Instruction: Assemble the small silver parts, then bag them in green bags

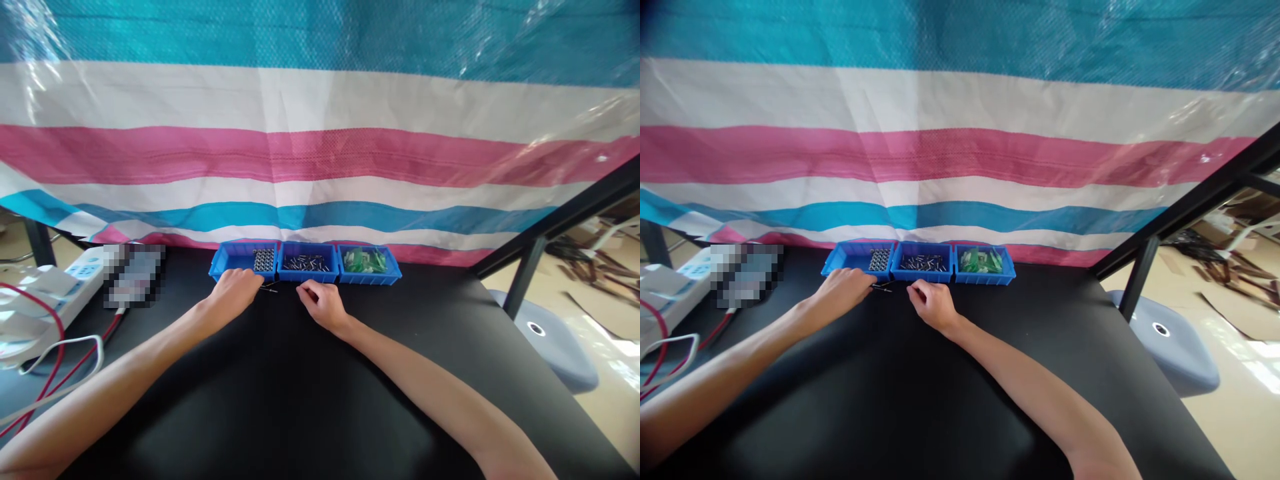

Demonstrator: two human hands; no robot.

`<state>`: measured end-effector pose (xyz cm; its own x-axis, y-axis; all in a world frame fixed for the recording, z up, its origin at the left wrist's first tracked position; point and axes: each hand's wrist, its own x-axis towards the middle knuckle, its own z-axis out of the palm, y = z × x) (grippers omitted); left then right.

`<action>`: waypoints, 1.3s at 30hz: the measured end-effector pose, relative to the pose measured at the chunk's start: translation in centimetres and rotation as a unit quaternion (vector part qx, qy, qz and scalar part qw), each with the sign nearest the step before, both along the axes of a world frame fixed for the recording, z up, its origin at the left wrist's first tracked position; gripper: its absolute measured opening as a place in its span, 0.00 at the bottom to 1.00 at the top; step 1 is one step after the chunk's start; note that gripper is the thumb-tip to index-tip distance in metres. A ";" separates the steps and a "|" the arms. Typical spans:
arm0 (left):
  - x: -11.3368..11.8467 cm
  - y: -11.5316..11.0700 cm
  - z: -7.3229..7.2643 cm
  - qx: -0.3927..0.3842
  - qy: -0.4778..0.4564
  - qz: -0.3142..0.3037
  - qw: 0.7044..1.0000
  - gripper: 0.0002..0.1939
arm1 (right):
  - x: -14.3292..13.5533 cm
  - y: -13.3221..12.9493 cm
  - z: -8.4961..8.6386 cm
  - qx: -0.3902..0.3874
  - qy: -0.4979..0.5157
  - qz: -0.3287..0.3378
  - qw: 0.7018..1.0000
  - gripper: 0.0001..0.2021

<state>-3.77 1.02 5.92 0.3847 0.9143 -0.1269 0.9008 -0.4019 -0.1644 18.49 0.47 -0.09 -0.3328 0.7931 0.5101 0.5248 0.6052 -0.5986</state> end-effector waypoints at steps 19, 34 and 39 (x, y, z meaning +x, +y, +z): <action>1.8 0.0 -2.8 0.004 -0.096 -0.070 0.993 0.14 | 0.0 0.1 -0.2 0.000 -0.010 0.005 1.000 0.13; 1.9 -0.1 -2.5 0.027 -0.075 0.029 0.996 0.14 | -0.4 0.0 -1.2 0.051 -0.246 0.084 0.964 0.13; 1.6 0.4 -2.6 0.013 -0.098 0.005 0.995 0.14 | -0.5 0.1 -1.1 0.028 -0.247 0.037 0.968 0.11</action>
